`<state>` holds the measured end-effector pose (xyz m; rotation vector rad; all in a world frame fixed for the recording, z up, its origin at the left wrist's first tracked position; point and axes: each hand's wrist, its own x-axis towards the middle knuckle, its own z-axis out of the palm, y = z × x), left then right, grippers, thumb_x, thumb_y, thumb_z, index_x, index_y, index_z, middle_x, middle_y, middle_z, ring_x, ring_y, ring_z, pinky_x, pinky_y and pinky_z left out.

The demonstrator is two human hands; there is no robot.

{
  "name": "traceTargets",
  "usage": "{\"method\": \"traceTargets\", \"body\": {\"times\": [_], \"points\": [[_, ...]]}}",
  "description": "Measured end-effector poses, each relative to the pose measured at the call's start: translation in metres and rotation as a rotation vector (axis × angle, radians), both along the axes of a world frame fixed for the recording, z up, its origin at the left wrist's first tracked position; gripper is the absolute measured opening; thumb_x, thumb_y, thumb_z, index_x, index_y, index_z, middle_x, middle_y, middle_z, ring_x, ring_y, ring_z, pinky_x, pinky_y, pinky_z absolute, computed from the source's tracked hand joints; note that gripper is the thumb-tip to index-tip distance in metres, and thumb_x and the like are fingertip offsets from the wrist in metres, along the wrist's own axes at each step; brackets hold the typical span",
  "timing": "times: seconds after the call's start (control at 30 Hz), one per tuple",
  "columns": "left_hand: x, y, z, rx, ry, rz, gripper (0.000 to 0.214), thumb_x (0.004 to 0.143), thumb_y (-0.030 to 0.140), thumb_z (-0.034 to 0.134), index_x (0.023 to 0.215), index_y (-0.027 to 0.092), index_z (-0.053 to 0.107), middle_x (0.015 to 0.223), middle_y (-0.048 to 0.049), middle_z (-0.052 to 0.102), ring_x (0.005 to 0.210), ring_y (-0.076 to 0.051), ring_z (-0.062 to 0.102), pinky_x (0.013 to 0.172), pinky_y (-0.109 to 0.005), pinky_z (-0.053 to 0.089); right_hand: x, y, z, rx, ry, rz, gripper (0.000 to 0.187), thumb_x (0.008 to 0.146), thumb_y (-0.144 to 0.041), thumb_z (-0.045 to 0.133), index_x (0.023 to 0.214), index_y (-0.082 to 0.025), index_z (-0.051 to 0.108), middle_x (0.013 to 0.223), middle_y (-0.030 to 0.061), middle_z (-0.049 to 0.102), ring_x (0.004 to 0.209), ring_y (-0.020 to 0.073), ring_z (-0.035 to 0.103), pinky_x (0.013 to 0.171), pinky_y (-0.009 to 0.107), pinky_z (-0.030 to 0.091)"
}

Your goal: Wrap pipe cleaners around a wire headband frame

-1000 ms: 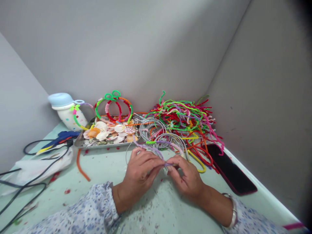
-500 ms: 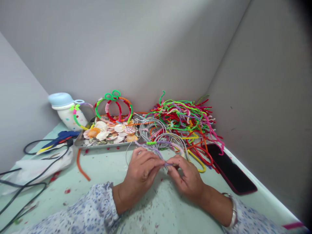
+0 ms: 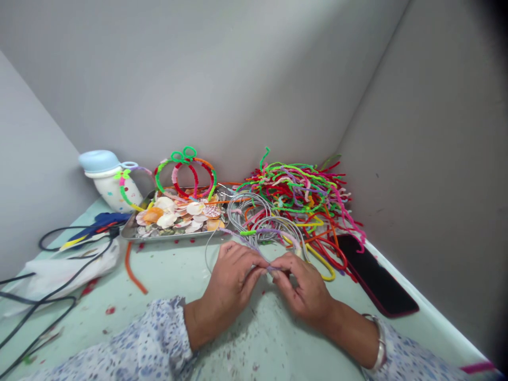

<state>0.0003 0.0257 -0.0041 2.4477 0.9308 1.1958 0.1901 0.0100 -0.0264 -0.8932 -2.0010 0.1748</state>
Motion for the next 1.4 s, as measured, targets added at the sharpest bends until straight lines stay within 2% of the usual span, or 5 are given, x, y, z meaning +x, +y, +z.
{"method": "traceTargets", "body": {"times": [0.3,0.47,0.8,1.0,1.4], "points": [[-0.0009,0.0008,-0.0009,0.053,-0.042,0.02,0.008,0.089,0.015,0.063,0.094,0.02,0.064,0.088,-0.0009,0.07,0.085,-0.018,0.062,0.086,-0.038,0.036,0.0003,-0.0013,-0.0002,-0.001,0.009,-0.001,0.015,0.09,-0.011,0.049,0.102,-0.018,0.053,0.08,0.0028,0.059,0.068,0.0147,0.06,0.061,0.025,0.047],[-0.0008,0.0002,0.0,0.01,0.005,0.017,0.007,0.092,0.016,0.058,0.093,0.019,0.063,0.085,-0.0012,0.068,0.084,-0.019,0.06,0.085,-0.037,0.035,0.0015,0.0,-0.002,0.006,-0.01,0.003,0.016,0.09,-0.011,0.049,0.103,-0.019,0.053,0.08,0.003,0.06,0.069,0.0153,0.06,0.062,0.026,0.047],[-0.0024,0.0014,0.0005,-0.142,0.038,-0.073,0.012,0.095,0.02,0.05,0.089,0.018,0.06,0.082,-0.0019,0.062,0.081,-0.018,0.053,0.081,-0.035,0.035,0.0027,-0.0005,-0.0028,0.035,-0.05,0.023,0.017,0.089,-0.011,0.047,0.104,-0.019,0.052,0.079,0.0029,0.059,0.068,0.0157,0.059,0.06,0.026,0.046],[-0.0027,0.0032,0.0002,-0.138,0.077,-0.076,0.011,0.095,0.02,0.049,0.094,0.018,0.06,0.088,-0.0026,0.063,0.085,-0.019,0.053,0.084,-0.036,0.034,0.0031,-0.0007,-0.003,0.013,-0.027,0.022,0.018,0.089,-0.01,0.048,0.104,-0.019,0.053,0.08,0.0033,0.06,0.07,0.0158,0.06,0.062,0.026,0.047],[-0.0033,0.0017,0.0047,-0.175,0.059,-0.122,0.014,0.096,0.02,0.048,0.088,0.018,0.059,0.082,-0.0015,0.062,0.081,-0.018,0.053,0.082,-0.035,0.035,0.0027,-0.0004,-0.002,0.028,-0.037,0.033,0.016,0.09,-0.012,0.048,0.103,-0.019,0.052,0.079,0.0022,0.059,0.067,0.0152,0.058,0.06,0.026,0.045]]}}
